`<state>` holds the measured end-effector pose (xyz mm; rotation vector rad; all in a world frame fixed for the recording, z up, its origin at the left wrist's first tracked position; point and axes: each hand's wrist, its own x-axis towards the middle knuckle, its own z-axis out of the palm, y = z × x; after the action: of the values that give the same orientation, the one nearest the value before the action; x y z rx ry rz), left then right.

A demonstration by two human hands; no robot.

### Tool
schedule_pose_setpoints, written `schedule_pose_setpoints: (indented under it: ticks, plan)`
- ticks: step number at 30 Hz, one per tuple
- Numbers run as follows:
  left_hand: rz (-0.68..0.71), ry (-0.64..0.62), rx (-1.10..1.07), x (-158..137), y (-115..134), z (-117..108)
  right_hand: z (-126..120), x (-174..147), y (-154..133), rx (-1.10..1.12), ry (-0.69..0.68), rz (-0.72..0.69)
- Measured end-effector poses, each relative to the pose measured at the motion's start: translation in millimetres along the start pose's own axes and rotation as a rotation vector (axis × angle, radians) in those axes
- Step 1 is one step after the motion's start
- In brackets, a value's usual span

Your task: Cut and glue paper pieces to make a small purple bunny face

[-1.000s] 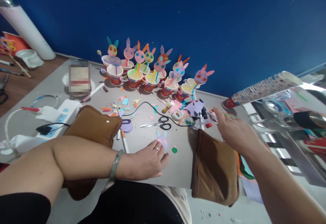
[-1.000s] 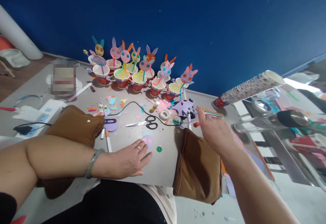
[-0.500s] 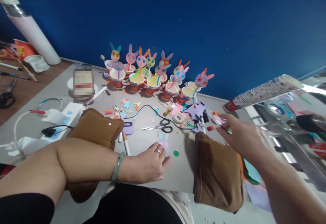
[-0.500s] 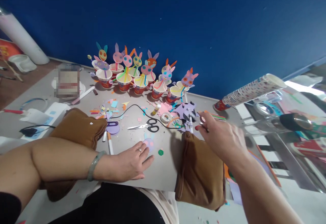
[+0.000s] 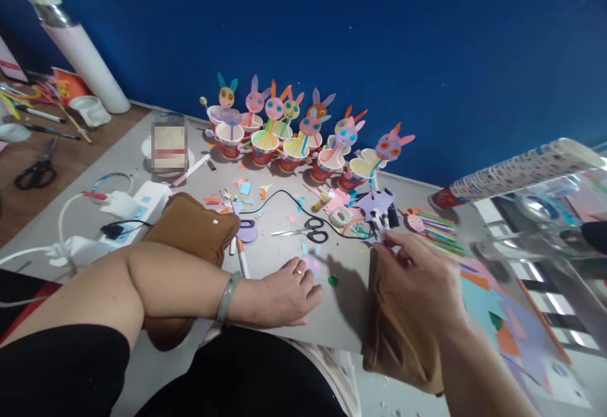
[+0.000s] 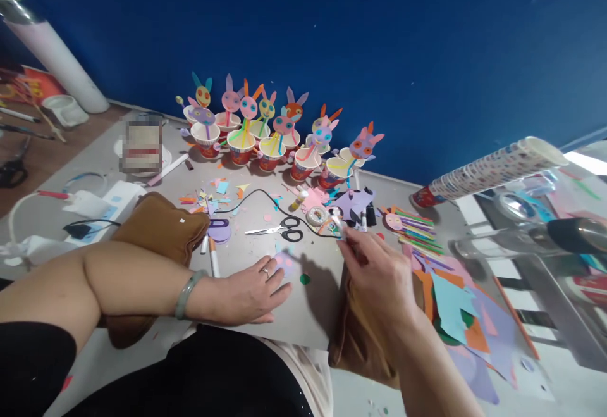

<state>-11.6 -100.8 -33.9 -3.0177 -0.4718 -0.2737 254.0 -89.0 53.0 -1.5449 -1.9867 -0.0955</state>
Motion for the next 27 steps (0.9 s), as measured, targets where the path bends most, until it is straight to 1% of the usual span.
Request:
schedule_pose_setpoints:
  ticks: [3,5,7,8,10,14,17,20,23,25,27]
  plan:
    - [-0.005,0.009,-0.017,0,0,2,16,-7,-9,0.209,0.012,-0.043]
    - [-0.006,-0.001,-0.023,0,0,2,27,-12,-14,0.291,0.100,-0.057]
    - [-0.009,-0.020,-0.036,1,1,2,39,-20,-19,0.326,0.198,-0.066]
    - [-0.012,-0.029,-0.046,2,1,2,45,-24,-21,0.343,0.221,-0.064]
    - [-0.018,-0.046,-0.065,3,1,2,56,-34,-23,0.379,0.226,-0.061]
    - [-0.023,-0.077,-0.075,5,2,4,75,-47,-18,0.429,0.209,-0.109]
    - [-0.043,-0.080,-0.089,4,2,4,89,-48,-10,0.488,0.285,-0.122]
    - [-0.044,-0.082,-0.093,4,-1,-3,100,-48,-5,0.531,0.353,-0.086]
    - [-0.026,-0.093,-0.096,4,-6,-9,104,-53,-4,0.516,0.324,0.031]
    - [-0.026,-0.083,-0.118,4,-7,-11,101,-57,-5,0.501,0.253,0.126]
    - [-0.036,-0.062,-0.134,4,-7,-8,96,-59,-6,0.526,0.165,0.155]
